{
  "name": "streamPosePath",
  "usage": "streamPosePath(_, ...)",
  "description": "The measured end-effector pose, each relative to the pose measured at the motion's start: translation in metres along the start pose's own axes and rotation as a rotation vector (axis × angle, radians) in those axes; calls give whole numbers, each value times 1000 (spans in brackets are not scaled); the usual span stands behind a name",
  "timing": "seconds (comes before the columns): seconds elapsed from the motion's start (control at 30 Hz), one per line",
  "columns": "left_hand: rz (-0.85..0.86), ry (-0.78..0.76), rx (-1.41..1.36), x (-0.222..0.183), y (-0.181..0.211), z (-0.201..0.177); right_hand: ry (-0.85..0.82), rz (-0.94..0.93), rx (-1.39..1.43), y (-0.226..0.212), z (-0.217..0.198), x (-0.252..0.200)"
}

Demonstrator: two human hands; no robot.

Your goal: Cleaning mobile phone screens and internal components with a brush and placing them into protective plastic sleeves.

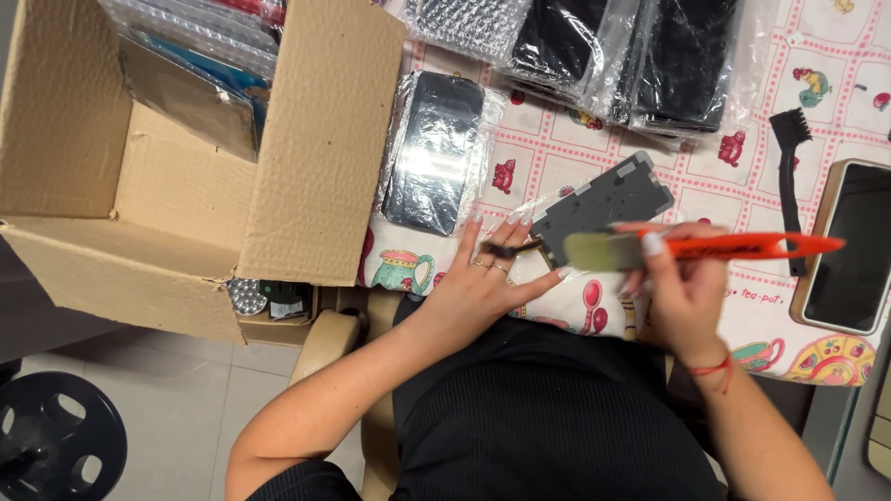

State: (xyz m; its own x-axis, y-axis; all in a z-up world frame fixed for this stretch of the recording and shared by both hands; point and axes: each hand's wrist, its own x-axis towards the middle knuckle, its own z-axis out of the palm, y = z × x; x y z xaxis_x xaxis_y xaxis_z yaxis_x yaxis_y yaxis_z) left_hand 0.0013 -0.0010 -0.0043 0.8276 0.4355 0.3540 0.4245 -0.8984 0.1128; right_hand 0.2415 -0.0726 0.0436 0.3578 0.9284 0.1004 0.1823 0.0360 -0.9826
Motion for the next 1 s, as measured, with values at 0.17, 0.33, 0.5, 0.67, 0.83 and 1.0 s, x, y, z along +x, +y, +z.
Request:
streamPosePath(0.17,38,-131,79,-1,-2,-6,197,-134,-295,12,-42,28)
streamPosePath(0.33,48,-138,77,-1,-3,-9,279,-415,-728,5,-72,44)
streamPosePath(0.5,54,-146,73,-1,-4,-8,260,-101,-1171,14,-98,59)
streamPosePath(0.67,51,-139,42,-2,-4,-9,75,269,-1396,23,-97,67)
streamPosePath(0.83,47,-153,56,-2,-3,-5,143,131,-1401,32,-105,58)
streamPosePath(1.0,46,-138,65,-3,-2,-3,169,-141,-1204,36,-107,42)
